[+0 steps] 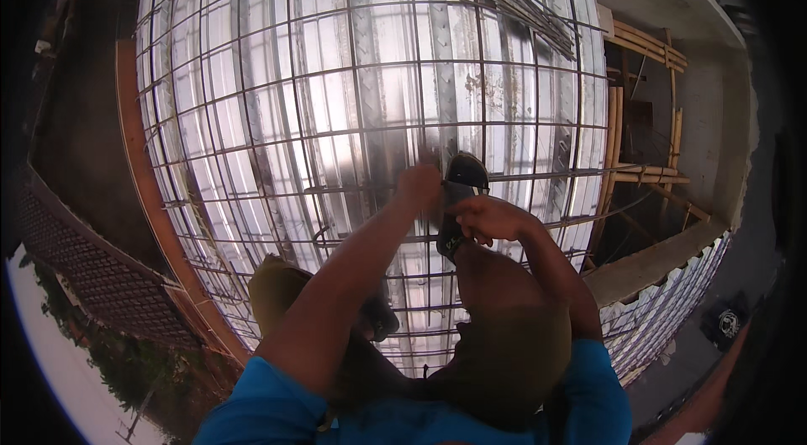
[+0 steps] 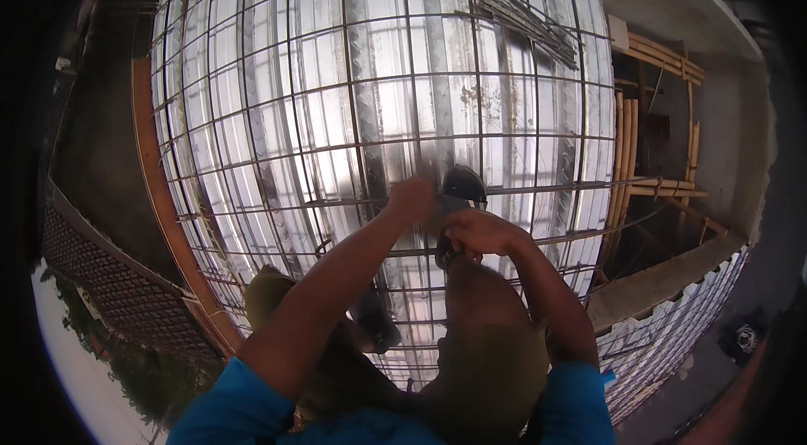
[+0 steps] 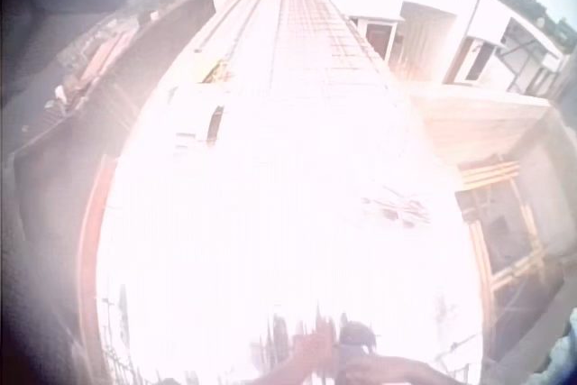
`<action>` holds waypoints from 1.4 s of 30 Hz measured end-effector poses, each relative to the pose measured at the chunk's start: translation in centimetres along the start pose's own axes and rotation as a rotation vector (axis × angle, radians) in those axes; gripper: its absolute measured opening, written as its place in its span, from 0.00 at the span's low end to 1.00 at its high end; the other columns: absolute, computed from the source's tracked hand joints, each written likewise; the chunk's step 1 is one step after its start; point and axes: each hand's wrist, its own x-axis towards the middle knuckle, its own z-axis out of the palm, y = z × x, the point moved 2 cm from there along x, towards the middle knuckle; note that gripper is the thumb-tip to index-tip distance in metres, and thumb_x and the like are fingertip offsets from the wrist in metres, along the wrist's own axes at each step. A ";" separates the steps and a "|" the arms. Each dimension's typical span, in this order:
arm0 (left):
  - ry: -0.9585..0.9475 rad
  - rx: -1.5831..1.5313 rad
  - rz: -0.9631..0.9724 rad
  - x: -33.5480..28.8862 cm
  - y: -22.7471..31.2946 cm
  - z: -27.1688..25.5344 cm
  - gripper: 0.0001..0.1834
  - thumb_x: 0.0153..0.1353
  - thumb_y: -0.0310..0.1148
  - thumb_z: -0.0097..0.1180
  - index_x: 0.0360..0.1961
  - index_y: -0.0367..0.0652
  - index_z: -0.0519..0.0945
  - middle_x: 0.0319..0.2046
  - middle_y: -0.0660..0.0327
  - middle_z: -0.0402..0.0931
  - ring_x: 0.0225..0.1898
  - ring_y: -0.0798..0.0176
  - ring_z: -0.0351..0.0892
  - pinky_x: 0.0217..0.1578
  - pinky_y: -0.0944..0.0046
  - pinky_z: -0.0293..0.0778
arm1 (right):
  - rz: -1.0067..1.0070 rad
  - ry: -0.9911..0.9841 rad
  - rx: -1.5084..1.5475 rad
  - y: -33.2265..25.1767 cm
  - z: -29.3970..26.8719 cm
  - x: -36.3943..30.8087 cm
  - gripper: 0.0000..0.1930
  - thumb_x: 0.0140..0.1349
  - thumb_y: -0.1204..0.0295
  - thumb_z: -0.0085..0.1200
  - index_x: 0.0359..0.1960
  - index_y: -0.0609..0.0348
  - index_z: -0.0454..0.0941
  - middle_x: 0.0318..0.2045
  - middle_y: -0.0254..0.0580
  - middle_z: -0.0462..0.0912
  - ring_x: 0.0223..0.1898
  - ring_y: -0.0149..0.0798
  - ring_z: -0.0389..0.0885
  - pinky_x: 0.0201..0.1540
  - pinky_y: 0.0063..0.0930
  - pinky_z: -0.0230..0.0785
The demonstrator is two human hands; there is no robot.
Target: The person stands on a metal grid structure and uses pliers to bend and secure metal rods into the grid. They repeatedly position rods, clamp them with pliers, and adjust the grid to maintain alignment.
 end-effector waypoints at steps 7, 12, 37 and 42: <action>-0.030 -0.855 -0.355 -16.9 -10.0 -2.7 0.36 0.74 0.55 0.62 0.74 0.44 0.75 0.44 0.50 0.88 0.32 0.62 0.88 0.40 0.59 0.84 | 0.027 0.549 -0.471 4.2 3.9 -12.9 0.17 0.77 0.68 0.51 0.60 0.60 0.81 0.46 0.63 0.89 0.51 0.67 0.87 0.59 0.56 0.77; 0.186 -0.900 -0.601 -37.1 -23.3 -3.4 0.31 0.77 0.48 0.60 0.72 0.38 0.76 0.47 0.54 0.87 0.35 0.65 0.86 0.39 0.61 0.82 | 0.102 0.687 -0.613 10.1 9.5 -20.4 0.12 0.79 0.64 0.50 0.49 0.58 0.80 0.39 0.65 0.87 0.44 0.69 0.86 0.48 0.61 0.75; -0.007 -0.811 -0.288 -59.5 -5.6 1.8 0.25 0.79 0.47 0.56 0.65 0.40 0.82 0.50 0.52 0.88 0.50 0.60 0.86 0.55 0.57 0.79 | 0.120 0.807 0.333 16.9 40.2 -30.2 0.19 0.83 0.61 0.43 0.44 0.64 0.81 0.34 0.46 0.84 0.38 0.45 0.82 0.42 0.39 0.75; -0.411 -0.949 -0.379 -58.4 9.8 4.2 0.29 0.84 0.50 0.47 0.70 0.37 0.78 0.56 0.55 0.85 0.56 0.62 0.82 0.58 0.62 0.76 | -0.077 0.657 0.797 16.7 51.3 -27.3 0.20 0.82 0.55 0.45 0.42 0.57 0.81 0.31 0.32 0.77 0.34 0.29 0.73 0.40 0.32 0.69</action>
